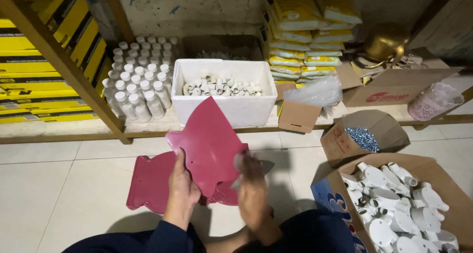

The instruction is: The person is cleaning red plastic covers by wiping them with a cloth and then stacking them on the floor.

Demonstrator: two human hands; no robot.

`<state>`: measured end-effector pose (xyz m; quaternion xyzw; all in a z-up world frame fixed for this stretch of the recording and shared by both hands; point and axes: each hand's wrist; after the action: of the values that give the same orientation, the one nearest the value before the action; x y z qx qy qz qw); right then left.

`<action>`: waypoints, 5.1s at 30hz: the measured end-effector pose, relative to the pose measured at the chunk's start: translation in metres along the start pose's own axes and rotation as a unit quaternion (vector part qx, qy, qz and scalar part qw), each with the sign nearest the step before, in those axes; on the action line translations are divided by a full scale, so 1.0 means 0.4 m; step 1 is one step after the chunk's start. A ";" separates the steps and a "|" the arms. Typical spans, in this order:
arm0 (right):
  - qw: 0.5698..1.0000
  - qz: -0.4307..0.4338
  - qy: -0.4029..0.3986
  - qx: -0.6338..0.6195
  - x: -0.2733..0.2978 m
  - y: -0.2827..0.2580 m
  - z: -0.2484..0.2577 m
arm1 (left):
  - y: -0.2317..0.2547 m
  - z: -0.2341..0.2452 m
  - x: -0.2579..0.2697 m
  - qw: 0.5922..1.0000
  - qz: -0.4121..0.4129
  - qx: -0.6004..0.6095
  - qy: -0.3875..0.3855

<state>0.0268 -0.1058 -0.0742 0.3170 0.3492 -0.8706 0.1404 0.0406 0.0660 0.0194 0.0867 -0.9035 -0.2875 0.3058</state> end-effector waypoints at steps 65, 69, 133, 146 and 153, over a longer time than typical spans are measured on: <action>0.641 -0.665 -0.111 -0.365 -0.114 0.054 0.013 | -0.139 0.343 -0.367 0.389 -0.434 -0.795 0.170; 0.647 -0.655 -0.093 -0.380 -0.089 0.098 -0.014 | -0.323 0.280 -0.387 0.472 -0.365 -0.803 -0.014; 0.990 0.033 -0.096 0.096 -0.095 -0.051 0.091 | -0.291 0.190 -0.055 0.960 0.171 -0.149 -0.166; 0.985 0.030 -0.080 0.147 -0.112 -0.038 0.102 | -0.285 0.156 -0.011 0.937 0.184 -0.157 -0.251; 0.970 -0.233 0.003 0.072 -0.132 0.105 0.093 | -0.255 0.152 0.006 0.964 0.182 -0.145 -0.133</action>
<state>0.0696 -0.1607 -0.0409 0.2386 0.3497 -0.9014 -0.0902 0.0002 0.0097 -0.0772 -0.1631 -0.8854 -0.3636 0.2394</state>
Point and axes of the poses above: each hand's wrist, its own x-axis away from the middle knuckle, its own z-axis out of the back of the hand, y = z × x, and after that the axes turned 6 degrees about -z, right-handed
